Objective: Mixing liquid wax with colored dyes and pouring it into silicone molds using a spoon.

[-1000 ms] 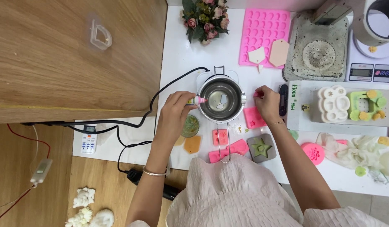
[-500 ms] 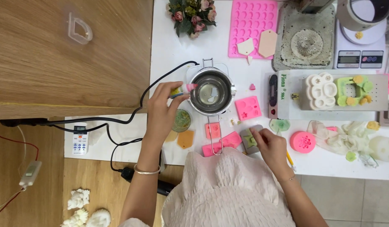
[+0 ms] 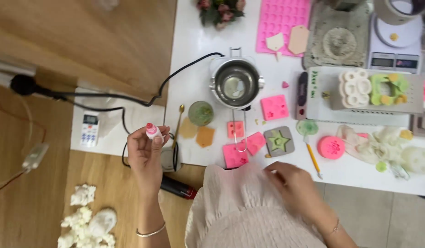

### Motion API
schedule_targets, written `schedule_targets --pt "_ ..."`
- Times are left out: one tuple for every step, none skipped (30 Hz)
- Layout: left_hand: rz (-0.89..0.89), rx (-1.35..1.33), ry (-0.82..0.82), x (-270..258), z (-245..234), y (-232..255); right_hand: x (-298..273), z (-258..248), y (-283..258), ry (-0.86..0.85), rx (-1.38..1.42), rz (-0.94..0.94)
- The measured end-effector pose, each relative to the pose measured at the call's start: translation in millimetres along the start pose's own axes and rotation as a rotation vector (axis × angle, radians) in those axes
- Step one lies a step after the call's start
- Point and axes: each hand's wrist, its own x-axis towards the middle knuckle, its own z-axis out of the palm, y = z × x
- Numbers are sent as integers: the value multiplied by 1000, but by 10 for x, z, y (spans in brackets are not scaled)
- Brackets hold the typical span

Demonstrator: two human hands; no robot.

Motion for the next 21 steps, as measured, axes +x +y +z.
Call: schedule_targets --pt "8 10 31 -85 -96 36 93 132 -298 -19 -1 -28" --pt "17 -2 56 -167 -177 66 162 258 -599 -14 3 -300" --pt "26 -15 81 -252 -254 96 214 386 -902 -10 11 -572" --pt "33 -13 102 -344 -312 136 483 675 -1004 -21 9 -591" --pt "31 -35 126 -436 -363 176 744 966 -1111 -78 -159 -673" --pt "29 -59 146 -525 -405 215 992 1258 -1220 -129 -330 -748" --pt "35 -59 162 -634 -452 259 1247 1607 -1210 -136 -334 -763" --pt "38 -50 170 -718 -490 295 1512 1950 -1197 -73 -493 -851" --pt "41 -40 179 -797 -515 330 1785 2284 -1181 -7 -653 -935" --pt "46 -46 177 -895 -567 350 1891 2433 -1186 -2 -659 -934" --pt "19 -9 217 -989 -607 368 2006 2572 -1184 24 -761 -993" --pt "-9 24 250 -1067 -627 373 2133 2681 -1149 51 -869 -1042" --pt "-6 13 240 -1123 -674 356 2197 2741 -1096 58 -881 -1032" --pt "-47 13 277 -1172 -727 345 2265 2803 -1056 67 -944 -1099" --pt "-89 13 313 -1220 -775 331 2336 2860 -1008 75 -1008 -1167" --pt "-87 11 306 -1223 -789 317 2354 2829 -1018 79 -1012 -1160" --pt "-118 37 314 -1228 -797 300 2371 2795 -1022 5 -1007 -1190" --pt "-151 68 323 -1239 -821 294 2376 2781 -1042 -70 -996 -1220" --pt "-151 69 318 -1196 -801 299 2364 2790 -1024 -67 -995 -1215" --pt "-122 44 292 -1134 -777 310 2370 2788 -1019 -115 -991 -1224" --pt "-94 19 265 -1072 -739 324 2379 2775 -1008 -162 -986 -1232"
